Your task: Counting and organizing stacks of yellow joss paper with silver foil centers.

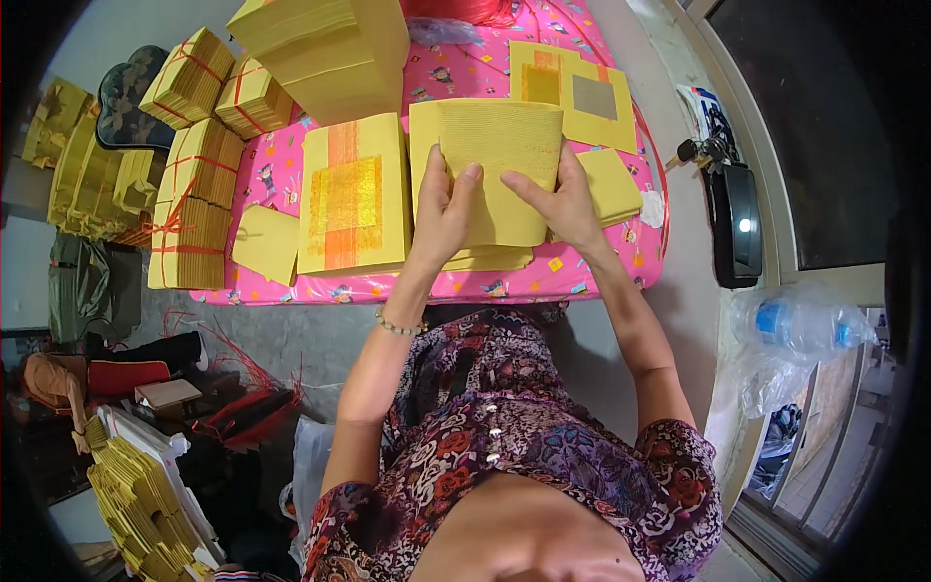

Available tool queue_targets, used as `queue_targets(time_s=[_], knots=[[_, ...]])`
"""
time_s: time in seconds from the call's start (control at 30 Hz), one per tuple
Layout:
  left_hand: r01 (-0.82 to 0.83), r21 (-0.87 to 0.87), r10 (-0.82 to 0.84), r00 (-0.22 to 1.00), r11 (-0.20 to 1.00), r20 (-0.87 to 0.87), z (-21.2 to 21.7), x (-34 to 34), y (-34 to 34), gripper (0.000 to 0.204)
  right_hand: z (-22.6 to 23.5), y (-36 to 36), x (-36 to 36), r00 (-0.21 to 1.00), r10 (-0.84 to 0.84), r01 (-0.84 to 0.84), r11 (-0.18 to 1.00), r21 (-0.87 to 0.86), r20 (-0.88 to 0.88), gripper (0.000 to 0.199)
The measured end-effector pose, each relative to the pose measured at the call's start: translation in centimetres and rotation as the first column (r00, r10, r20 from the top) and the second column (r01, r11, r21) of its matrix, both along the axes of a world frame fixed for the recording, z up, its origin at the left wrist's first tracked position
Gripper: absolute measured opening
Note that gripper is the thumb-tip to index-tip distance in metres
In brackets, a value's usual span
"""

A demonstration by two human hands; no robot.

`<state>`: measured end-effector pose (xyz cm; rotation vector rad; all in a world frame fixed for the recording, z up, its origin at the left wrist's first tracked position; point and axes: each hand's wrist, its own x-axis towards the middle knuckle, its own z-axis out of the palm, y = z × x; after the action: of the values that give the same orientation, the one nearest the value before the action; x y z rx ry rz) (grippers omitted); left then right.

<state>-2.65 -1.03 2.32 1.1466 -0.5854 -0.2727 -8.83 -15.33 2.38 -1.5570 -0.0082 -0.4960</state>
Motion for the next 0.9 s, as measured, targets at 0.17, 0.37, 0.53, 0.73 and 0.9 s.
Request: queue_targets(time_s=[0.17,0.37,0.53,0.73,0.9], knots=[[-0.017,0.037,0.016,0.999,0.999,0.044,0.6,-0.4,0.5,0.028,0.4,0.2,-0.2,0.999,0.018,-0.022,0.994,0.110,0.035,0.039],[-0.050,0.035,0.047,0.996,0.998,0.073,0.7,-0.4,0.6,0.025,0.9,1.2,-0.2,0.998,-0.013,0.004,0.990,0.142,0.061,0.032],[-0.043,0.006,0.043,0.998,0.999,0.035,1.2,-0.5,0.7,0.023,1.2,0.8,0.0,0.998,-0.018,0.008,0.987,0.164,0.061,0.031],[-0.040,0.038,0.040,0.999,0.998,0.016,0.5,-0.4,1.1,0.023,1.5,0.2,0.1,0.998,-0.060,0.059,0.992,0.114,0.004,0.024],[0.046,0.081,-0.038,0.994,0.996,-0.098,0.1,0.1,1.7,0.036,0.9,-1.7,0.7,0.990,-0.097,0.106,0.990,0.090,-0.098,0.018]])
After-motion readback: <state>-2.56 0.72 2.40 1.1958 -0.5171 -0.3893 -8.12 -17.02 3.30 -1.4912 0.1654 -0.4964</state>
